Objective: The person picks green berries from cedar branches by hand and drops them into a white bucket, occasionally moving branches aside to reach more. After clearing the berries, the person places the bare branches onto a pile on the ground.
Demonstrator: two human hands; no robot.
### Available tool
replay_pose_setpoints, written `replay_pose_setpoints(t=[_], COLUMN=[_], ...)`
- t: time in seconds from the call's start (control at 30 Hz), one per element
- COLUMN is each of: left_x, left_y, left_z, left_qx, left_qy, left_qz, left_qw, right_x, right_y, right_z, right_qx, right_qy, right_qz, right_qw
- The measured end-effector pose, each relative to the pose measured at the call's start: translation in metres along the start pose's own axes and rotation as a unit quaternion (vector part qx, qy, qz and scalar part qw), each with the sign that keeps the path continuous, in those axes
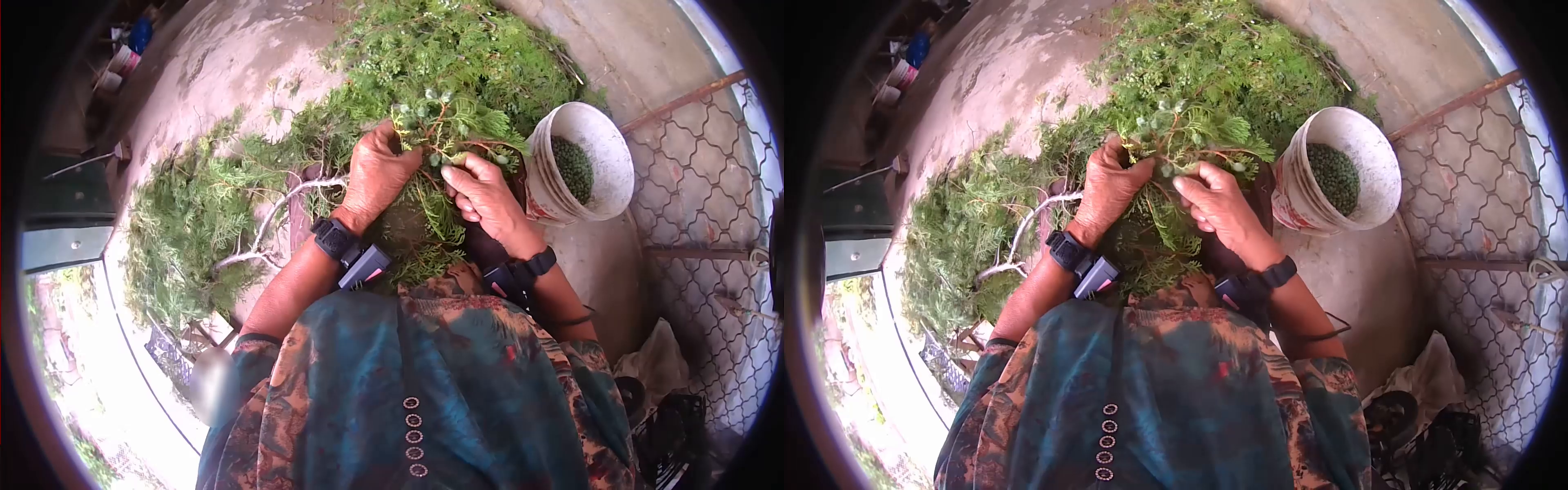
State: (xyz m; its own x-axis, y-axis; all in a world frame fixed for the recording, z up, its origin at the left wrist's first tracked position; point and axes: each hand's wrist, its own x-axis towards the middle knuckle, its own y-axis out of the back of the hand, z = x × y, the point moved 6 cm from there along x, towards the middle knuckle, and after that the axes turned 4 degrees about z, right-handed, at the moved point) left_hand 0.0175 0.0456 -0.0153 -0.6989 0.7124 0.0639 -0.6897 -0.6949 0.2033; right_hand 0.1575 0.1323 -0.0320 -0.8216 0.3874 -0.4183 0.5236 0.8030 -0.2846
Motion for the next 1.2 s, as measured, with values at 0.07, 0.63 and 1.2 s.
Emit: replay_pose_setpoints(t=[0.07,0.63,1.2], left_x=[0.001,0.000,-0.002], left_y=[0.001,0.000,0.002], left_z=[0.002,-0.010,0.010], left_qx=[-0.025,0.108,0.067], left_qy=[-0.011,-0.015,0.024], left_qz=[0.004,0.010,-0.057], left_qw=[1.000,0.994,0.996], right_x=[-0.002,-0.006,-0.041], right_y=[-0.006,-0.012,0.204], right_z=[-0.008,0.002,-0.082], right_qx=[0.009,0.139,0.049], right_qy=[0.022,-0.102,0.255], right_qz=[-0.002,-0.106,0.349], right_qw=[1.000,0.979,0.901])
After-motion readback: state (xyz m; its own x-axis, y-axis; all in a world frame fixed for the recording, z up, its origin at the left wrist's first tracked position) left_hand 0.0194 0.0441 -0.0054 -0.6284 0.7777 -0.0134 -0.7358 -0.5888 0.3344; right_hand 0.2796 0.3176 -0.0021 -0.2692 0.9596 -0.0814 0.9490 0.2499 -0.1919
